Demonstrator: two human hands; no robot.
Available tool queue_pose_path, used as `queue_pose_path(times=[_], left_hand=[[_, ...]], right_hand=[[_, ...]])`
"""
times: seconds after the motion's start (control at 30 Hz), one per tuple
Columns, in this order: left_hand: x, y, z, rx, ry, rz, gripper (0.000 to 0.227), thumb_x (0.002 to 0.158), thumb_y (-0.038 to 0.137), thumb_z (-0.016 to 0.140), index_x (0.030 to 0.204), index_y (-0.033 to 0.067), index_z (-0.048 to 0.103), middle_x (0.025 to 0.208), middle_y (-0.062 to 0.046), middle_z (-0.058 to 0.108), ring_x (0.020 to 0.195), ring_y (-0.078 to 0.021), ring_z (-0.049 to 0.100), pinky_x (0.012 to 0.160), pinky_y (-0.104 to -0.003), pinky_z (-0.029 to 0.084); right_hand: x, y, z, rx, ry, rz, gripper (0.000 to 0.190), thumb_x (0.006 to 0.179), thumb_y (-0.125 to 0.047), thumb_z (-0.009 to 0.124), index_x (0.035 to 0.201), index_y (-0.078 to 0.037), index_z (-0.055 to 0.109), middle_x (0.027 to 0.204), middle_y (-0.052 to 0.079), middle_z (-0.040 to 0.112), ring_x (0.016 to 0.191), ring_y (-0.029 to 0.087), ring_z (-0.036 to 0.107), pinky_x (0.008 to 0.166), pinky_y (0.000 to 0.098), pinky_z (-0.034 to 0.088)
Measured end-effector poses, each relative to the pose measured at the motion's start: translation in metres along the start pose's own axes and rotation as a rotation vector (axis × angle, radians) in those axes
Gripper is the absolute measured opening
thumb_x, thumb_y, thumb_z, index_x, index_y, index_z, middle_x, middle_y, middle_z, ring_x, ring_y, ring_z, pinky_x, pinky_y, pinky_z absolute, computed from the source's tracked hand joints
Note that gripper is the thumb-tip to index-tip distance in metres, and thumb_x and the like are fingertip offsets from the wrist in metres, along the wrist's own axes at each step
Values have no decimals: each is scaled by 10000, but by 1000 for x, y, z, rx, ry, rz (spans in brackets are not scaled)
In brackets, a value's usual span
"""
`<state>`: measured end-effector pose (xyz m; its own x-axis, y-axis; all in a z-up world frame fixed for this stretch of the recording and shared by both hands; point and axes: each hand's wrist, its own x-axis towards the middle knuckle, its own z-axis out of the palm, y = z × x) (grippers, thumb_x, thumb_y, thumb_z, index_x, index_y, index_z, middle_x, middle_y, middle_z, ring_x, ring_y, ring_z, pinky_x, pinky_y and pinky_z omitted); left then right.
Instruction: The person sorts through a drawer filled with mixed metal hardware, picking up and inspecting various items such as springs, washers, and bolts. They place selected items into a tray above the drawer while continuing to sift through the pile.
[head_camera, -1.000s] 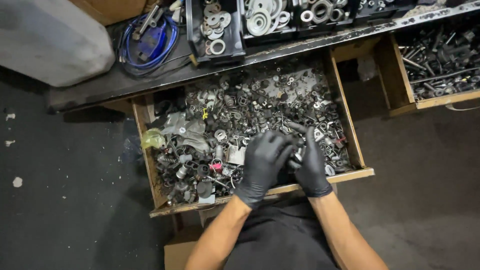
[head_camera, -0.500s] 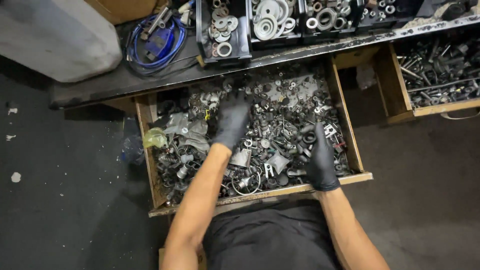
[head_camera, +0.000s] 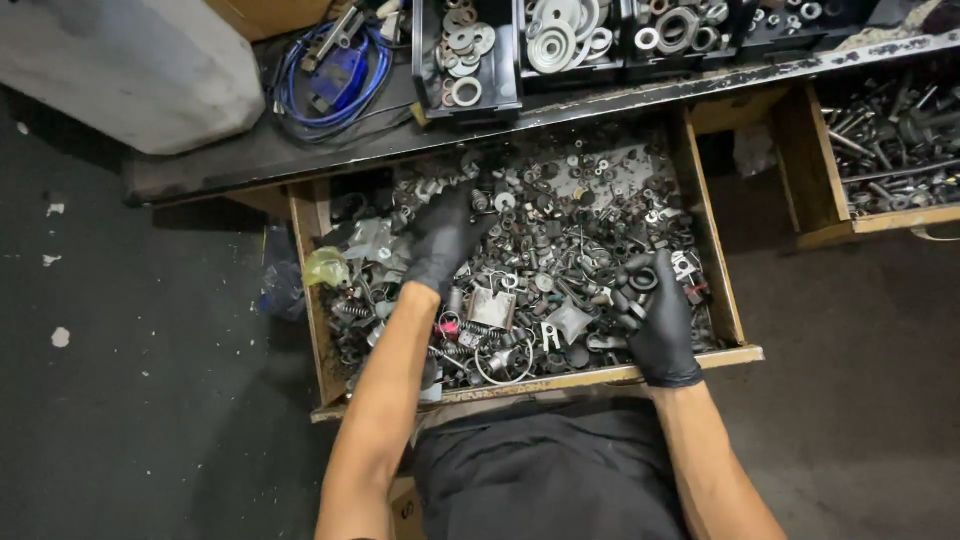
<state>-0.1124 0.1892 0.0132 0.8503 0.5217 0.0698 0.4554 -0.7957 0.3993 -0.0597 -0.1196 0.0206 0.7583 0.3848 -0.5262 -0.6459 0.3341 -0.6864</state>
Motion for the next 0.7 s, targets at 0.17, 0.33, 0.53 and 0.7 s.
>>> queue_pose_path(times=[0.17, 0.33, 0.53, 0.7], left_hand=[[24, -15, 31, -22, -156, -45, 385, 997, 493, 569, 1217, 189, 652, 1032, -123, 709, 1043, -343, 698, 901, -505, 560], [-5, 30, -29, -61, -177, -30, 423, 1055, 452, 484, 1183, 108, 695, 981, -210, 730, 999, -429, 716, 873, -555, 564], [-32, 6, -62, -652, -106, -54, 339, 1003, 155, 502, 1270, 27, 666, 1169, -324, 688, 1180, -504, 620, 1028, -565, 478], [-75, 43, -96, -1009, -234, -27, 351, 1047, 314, 572, 1289, 84, 678, 1141, -150, 727, 1089, -267, 652, 1010, -434, 516]], right_hand=[[-16, -11, 8, 8, -27, -7, 464, 1098, -536, 404, 965, -127, 578, 796, 88, 515, 515, 147, 481, 314, 144, 257], [-19, -8, 7, 12, -58, 3, 475, 1097, -540, 409, 985, -112, 583, 807, 104, 513, 514, 155, 479, 312, 150, 257], [-29, -6, 14, 5, -122, 15, 493, 1104, -511, 407, 1056, -68, 617, 785, 122, 523, 487, 144, 482, 286, 153, 268], [-47, -12, 49, -114, -191, 5, 537, 1090, -492, 410, 1181, -11, 631, 770, 152, 545, 456, 152, 478, 271, 167, 271]])
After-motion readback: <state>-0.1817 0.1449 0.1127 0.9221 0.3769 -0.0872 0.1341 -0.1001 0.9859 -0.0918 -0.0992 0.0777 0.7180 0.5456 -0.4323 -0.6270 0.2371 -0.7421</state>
